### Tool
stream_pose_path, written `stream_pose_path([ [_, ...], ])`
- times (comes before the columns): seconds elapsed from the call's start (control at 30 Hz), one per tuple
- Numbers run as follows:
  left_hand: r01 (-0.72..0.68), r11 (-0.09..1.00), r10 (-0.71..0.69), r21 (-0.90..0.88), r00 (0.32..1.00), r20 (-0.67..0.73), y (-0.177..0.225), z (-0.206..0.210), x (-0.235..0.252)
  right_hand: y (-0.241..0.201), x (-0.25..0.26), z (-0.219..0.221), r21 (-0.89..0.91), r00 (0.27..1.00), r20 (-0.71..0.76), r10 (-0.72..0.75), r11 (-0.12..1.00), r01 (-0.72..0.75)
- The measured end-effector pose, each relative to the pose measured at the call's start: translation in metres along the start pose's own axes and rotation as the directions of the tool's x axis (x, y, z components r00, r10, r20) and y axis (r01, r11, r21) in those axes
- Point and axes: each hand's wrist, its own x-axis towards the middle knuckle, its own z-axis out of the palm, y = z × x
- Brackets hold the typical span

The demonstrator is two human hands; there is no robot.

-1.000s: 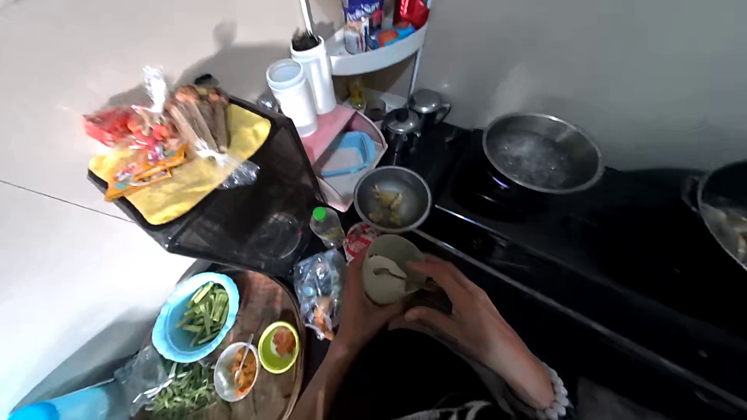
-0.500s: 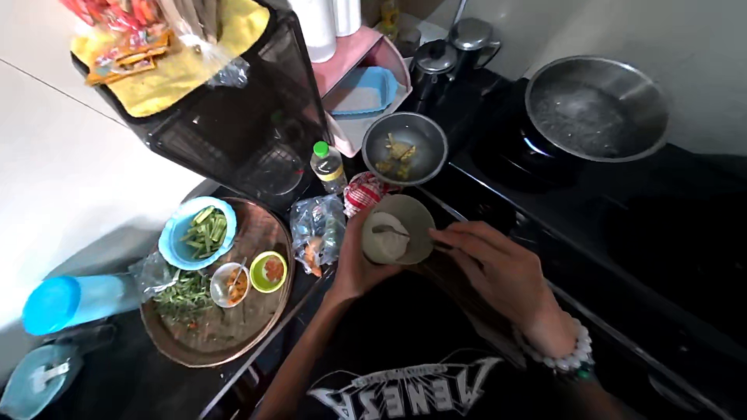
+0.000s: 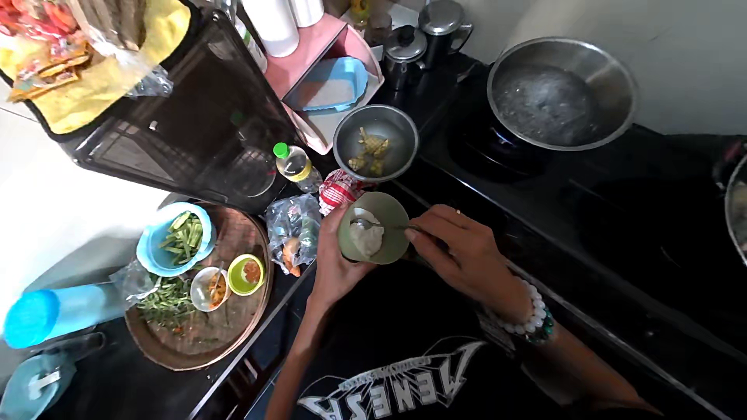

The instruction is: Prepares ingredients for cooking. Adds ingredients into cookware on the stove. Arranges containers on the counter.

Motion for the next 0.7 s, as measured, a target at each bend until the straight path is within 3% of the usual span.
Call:
stream_pose_path([
  [0.43,0.028,1.000,-0.027,-0.009,0.997,0.072,-0.005,0.010,0.013,0.020,-0.006,0.005,0.276,0.920,-0.026,0.391,0.887,-0.370],
  [0.7,0.035,0.999,-0.033,-0.016,0.994,0.106,-0.008,0.017,0.020,0.029,-0.006,-0.003,0.373,0.860,0.017,0.511,0.794,-0.480],
])
